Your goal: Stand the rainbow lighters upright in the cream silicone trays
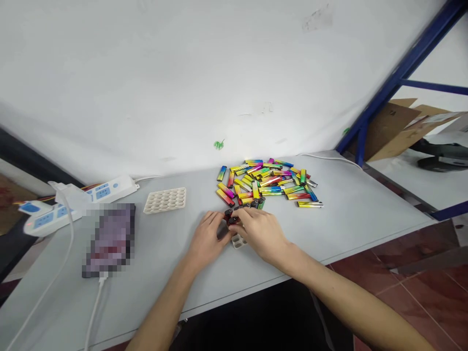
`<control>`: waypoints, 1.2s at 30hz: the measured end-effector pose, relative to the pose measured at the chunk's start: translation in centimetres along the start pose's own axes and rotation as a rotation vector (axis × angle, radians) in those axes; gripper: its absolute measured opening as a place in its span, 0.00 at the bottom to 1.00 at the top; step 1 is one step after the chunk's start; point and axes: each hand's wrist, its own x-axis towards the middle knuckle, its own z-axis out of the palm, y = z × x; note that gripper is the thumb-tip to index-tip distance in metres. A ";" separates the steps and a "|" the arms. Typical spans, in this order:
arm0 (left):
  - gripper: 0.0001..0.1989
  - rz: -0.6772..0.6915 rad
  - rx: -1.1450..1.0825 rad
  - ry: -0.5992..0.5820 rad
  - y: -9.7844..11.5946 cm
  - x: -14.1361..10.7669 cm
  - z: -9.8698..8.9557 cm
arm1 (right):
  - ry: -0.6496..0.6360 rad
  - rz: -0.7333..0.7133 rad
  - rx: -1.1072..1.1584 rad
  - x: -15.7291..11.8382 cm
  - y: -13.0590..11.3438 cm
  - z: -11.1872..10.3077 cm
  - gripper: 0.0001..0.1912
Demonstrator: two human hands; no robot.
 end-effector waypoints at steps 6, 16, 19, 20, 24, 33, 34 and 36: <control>0.05 0.007 0.017 0.019 0.1 -0.1 -0.1 | 0.191 0.134 0.129 0.0 1.3 -1.2 0.16; 0.05 -0.021 0.009 0.059 0.3 0.4 -0.1 | -0.065 0.397 -0.101 7.0 10.3 -1.9 0.23; 0.04 -0.047 0.001 0.054 0.4 0.4 -0.4 | -0.128 0.428 -0.192 8.6 10.3 -0.9 0.28; 0.05 -0.055 -0.001 0.050 0.4 0.4 -0.4 | -0.144 0.432 -0.214 8.9 10.1 -0.6 0.29; 0.07 -0.085 -0.012 0.026 0.4 0.3 -0.6 | -0.203 0.438 -0.250 9.6 9.0 0.0 0.25; 0.06 -0.091 -0.017 0.030 0.2 0.4 -0.5 | 0.084 0.439 0.240 8.2 9.4 -1.3 0.08; 0.06 -0.094 -0.019 0.028 0.2 0.4 -0.5 | 0.141 0.428 0.372 7.8 9.6 -1.2 0.07; 0.06 -0.101 -0.025 0.024 0.1 0.5 -0.5 | 0.232 0.409 0.626 7.1 10.1 -0.8 0.08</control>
